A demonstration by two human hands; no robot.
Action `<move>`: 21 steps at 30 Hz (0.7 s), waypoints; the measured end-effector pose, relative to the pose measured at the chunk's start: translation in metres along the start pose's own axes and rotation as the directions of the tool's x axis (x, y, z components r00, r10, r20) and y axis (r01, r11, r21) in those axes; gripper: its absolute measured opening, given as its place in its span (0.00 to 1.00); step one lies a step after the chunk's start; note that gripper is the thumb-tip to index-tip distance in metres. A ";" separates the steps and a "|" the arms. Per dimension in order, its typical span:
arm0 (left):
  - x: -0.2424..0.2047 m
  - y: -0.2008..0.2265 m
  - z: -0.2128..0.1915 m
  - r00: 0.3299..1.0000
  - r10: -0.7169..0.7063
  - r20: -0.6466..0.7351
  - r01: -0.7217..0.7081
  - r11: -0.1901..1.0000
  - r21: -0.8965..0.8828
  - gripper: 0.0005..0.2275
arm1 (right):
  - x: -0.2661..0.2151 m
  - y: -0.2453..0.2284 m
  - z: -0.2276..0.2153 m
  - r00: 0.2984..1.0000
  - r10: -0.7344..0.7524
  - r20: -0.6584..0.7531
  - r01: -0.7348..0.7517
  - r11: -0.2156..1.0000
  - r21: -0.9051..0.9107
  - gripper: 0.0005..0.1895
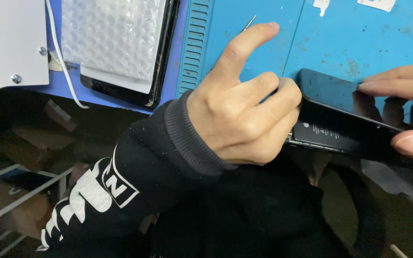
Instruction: The user is repairing an iPhone by installing a screen and internal components.
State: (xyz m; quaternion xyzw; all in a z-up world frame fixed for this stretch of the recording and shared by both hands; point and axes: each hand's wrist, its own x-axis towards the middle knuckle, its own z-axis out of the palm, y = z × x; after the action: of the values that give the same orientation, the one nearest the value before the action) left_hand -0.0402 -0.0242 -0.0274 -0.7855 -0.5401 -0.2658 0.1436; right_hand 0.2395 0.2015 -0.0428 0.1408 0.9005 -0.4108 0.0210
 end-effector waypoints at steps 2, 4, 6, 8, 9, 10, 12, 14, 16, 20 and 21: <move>0.001 -0.001 0.000 0.999 0.007 0.031 -0.006 1.000 -0.027 0.03 | -0.003 0.009 0.001 1.000 -0.025 0.001 0.025 0.999 -0.023 0.36; 0.000 0.000 0.001 1.000 0.009 0.020 -0.008 1.000 -0.022 0.04 | 0.000 0.013 0.001 0.996 -0.092 -0.001 0.092 0.995 -0.046 0.35; -0.002 0.000 0.001 1.000 0.013 0.007 -0.013 1.000 -0.016 0.04 | 0.001 0.011 0.001 0.987 -0.159 -0.004 0.158 0.985 -0.071 0.33; -0.003 0.000 0.000 1.000 0.014 -0.001 -0.014 1.000 0.016 0.03 | 0.000 0.006 0.000 0.998 -0.065 0.013 0.065 0.997 -0.029 0.35; -0.003 0.001 0.000 1.000 0.013 0.000 -0.013 1.000 0.014 0.03 | -0.002 0.004 0.002 0.998 -0.064 0.014 0.064 0.998 -0.029 0.35; -0.004 0.001 -0.001 1.000 0.007 0.000 -0.007 1.000 0.000 0.03 | -0.004 0.003 0.004 1.000 -0.027 0.014 0.026 1.000 0.016 0.36; -0.005 0.001 -0.001 1.000 -0.002 0.001 0.002 1.000 -0.015 0.03 | -0.010 0.011 0.006 1.000 0.010 0.016 -0.011 0.998 0.062 0.37; -0.006 0.002 0.001 1.000 -0.015 -0.011 0.015 1.000 0.016 0.03 | -0.017 0.032 0.006 0.995 -0.002 0.099 0.005 1.000 -0.027 0.39; -0.005 0.001 0.000 1.000 -0.011 -0.015 0.011 1.000 0.025 0.03 | -0.018 0.033 0.003 0.992 -0.031 0.122 0.038 0.998 -0.053 0.39; -0.003 0.004 -0.005 0.999 -0.033 -0.008 0.033 0.999 0.024 0.05 | -0.014 0.036 -0.003 0.981 -0.107 0.159 0.110 0.994 -0.012 0.38; -0.001 0.004 -0.007 0.999 -0.034 -0.008 0.034 0.999 0.023 0.05 | -0.012 0.035 -0.002 0.981 -0.107 0.160 0.110 0.994 -0.012 0.38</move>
State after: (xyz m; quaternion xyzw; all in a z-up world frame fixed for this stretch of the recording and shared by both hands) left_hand -0.0387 -0.0300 -0.0217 -0.7735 -0.5558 -0.2650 0.1503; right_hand 0.2606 0.2218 -0.0650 0.0583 0.9064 -0.4121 0.0717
